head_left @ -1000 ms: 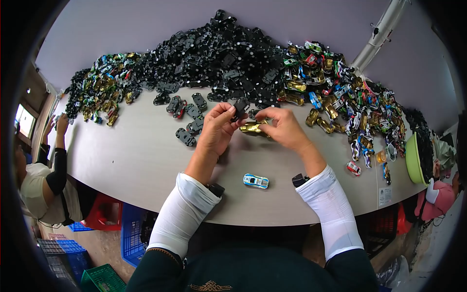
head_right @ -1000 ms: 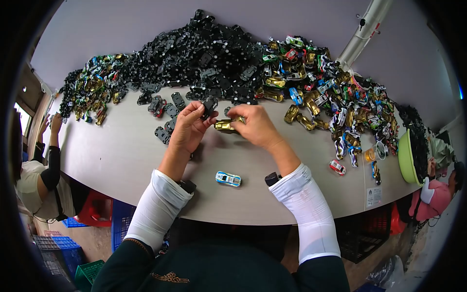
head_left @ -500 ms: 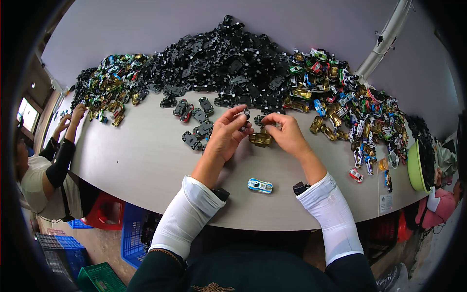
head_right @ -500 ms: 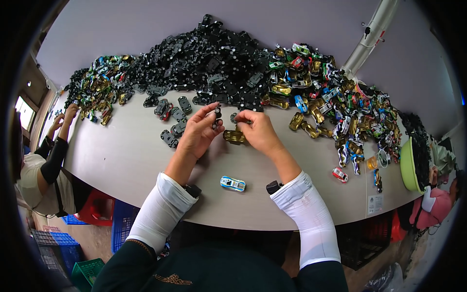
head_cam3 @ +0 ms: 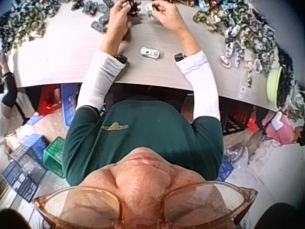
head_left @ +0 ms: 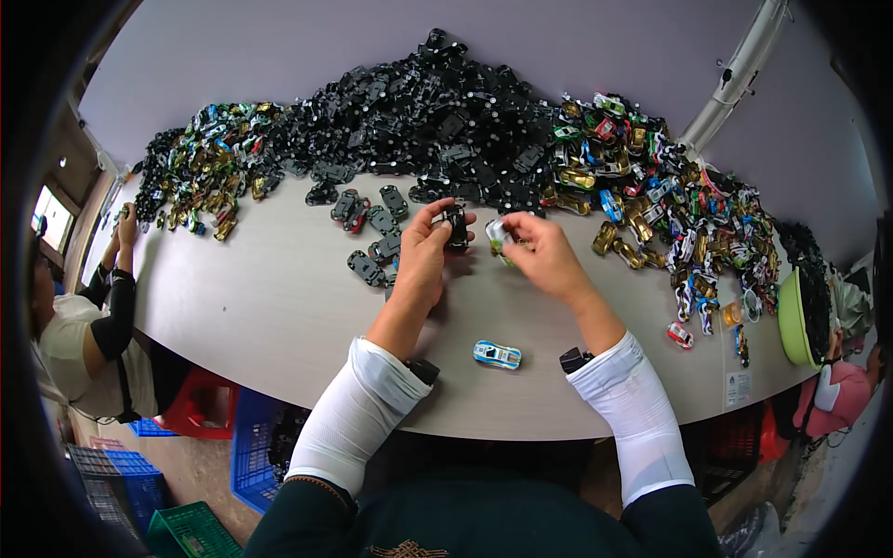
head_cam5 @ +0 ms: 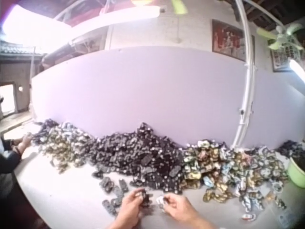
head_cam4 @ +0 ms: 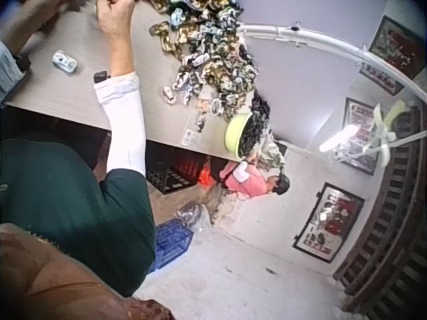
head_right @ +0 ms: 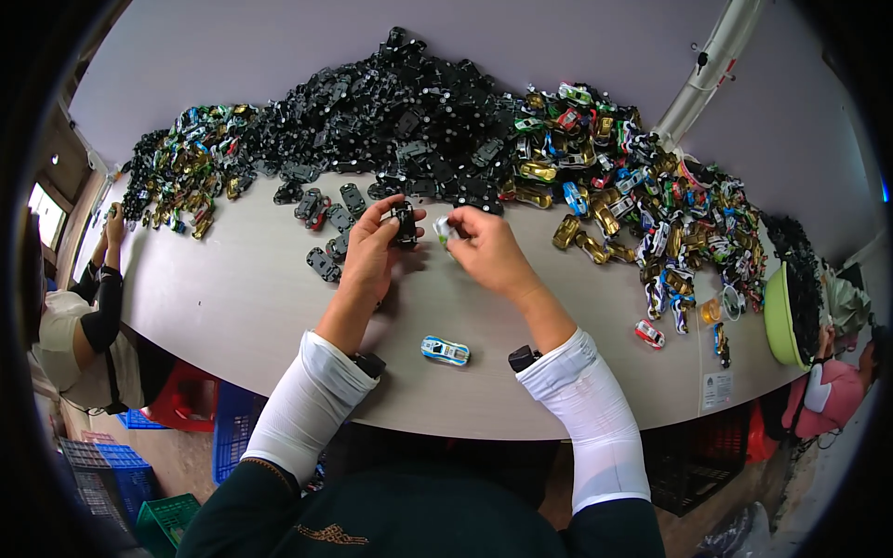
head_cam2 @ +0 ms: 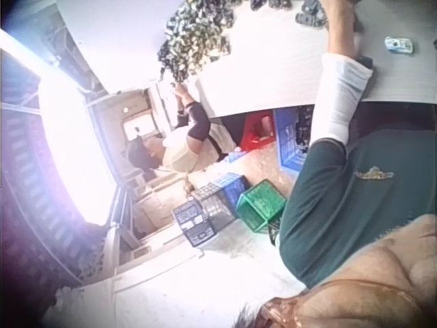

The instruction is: Assembling and sorting plastic components for small toy cars on a manufacturing workbench.

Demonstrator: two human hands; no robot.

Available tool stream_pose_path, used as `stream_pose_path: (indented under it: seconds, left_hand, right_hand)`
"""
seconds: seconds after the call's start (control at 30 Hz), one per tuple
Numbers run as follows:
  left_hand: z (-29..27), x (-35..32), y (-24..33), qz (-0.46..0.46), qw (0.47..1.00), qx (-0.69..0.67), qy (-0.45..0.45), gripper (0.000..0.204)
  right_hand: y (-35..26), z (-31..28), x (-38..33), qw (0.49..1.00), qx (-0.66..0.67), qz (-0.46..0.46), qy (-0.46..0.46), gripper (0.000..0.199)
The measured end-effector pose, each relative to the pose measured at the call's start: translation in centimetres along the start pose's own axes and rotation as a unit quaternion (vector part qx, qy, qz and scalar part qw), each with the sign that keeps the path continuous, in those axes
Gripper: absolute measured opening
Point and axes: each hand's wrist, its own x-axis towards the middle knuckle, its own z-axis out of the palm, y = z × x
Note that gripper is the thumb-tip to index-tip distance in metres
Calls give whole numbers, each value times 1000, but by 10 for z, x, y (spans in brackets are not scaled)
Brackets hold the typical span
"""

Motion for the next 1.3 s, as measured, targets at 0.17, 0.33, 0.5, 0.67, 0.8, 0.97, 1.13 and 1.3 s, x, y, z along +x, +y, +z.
stream_pose_path:
  seconds: [0.17,0.33,0.5,0.67,0.8,0.97,1.13,1.3]
  left_hand:
    - [3,-5,-6,-26,999,-3,-33,35]
    - [9,-7,-11,-42,998,17,-41,33]
    - [11,-8,-12,-31,997,49,-48,32]
    - [17,-13,-15,-29,994,-69,-73,33]
    - [18,-14,-15,-38,993,-92,-69,33]
    - [23,-16,-13,-17,997,-55,-56,31]
    - [14,-11,-22,9,1000,12,-9,27]
    - [19,-13,-22,80,994,80,1,30]
  right_hand:
    - [-14,-1,1,967,223,120,-17,35]
    - [-11,3,-3,999,19,14,37,29]
    - [-10,5,-3,995,85,-12,59,24]
    - [-17,10,-5,994,83,-32,70,21]
    - [-15,9,-5,996,30,-22,80,23]
    - [-16,11,-5,983,-95,-122,97,33]
    - [-19,11,-4,967,-163,-82,177,36]
    - [-20,20,-8,974,-152,-94,140,27]
